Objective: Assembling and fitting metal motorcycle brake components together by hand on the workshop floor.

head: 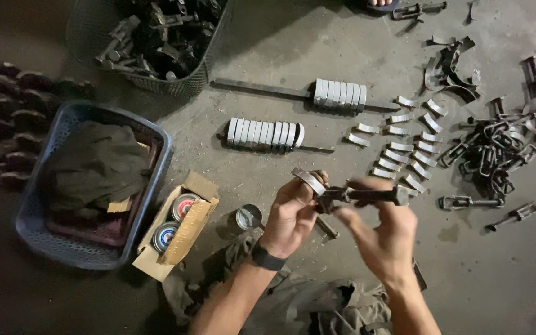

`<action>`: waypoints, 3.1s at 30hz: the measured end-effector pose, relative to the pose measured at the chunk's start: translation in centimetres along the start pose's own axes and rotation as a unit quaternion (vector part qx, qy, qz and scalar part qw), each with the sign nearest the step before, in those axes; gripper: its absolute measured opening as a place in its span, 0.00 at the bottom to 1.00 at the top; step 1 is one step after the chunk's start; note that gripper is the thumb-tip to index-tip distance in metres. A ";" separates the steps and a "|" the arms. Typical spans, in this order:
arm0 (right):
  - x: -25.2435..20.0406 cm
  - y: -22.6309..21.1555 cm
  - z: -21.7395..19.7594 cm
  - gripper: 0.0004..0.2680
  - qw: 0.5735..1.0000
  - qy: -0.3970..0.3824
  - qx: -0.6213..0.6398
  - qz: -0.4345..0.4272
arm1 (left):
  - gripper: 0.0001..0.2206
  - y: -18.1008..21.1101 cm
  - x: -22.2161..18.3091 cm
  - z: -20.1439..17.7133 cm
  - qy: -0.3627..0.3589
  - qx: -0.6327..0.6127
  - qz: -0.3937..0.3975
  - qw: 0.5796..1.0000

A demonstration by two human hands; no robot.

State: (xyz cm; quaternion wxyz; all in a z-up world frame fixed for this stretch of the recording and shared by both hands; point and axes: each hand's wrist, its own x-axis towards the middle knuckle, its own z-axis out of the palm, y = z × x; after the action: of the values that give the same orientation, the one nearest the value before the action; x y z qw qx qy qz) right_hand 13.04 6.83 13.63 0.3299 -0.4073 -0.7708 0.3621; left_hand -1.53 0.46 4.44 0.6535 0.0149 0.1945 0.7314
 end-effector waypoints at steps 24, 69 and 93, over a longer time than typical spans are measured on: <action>-1.2 1.5 1.2 0.06 0.997 -0.008 -0.059 -0.042 | 0.11 -1.9 -0.1 0.3 0.052 0.096 0.075 0.991; -7.6 7.8 -2.4 0.12 0.993 -0.036 -0.091 0.062 | 0.23 0.9 2.2 1.8 -0.127 0.766 -0.075 0.625; -8.3 6.6 2.8 0.21 0.876 -0.137 0.403 0.228 | 0.11 -0.8 2.0 -2.2 -0.005 0.399 0.170 0.901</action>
State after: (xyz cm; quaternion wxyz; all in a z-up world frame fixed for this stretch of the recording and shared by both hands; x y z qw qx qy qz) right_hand 17.11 1.48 4.96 0.2651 -0.3498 -0.4817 0.7585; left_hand -1.70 1.87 1.66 0.4595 0.3109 0.4619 0.6920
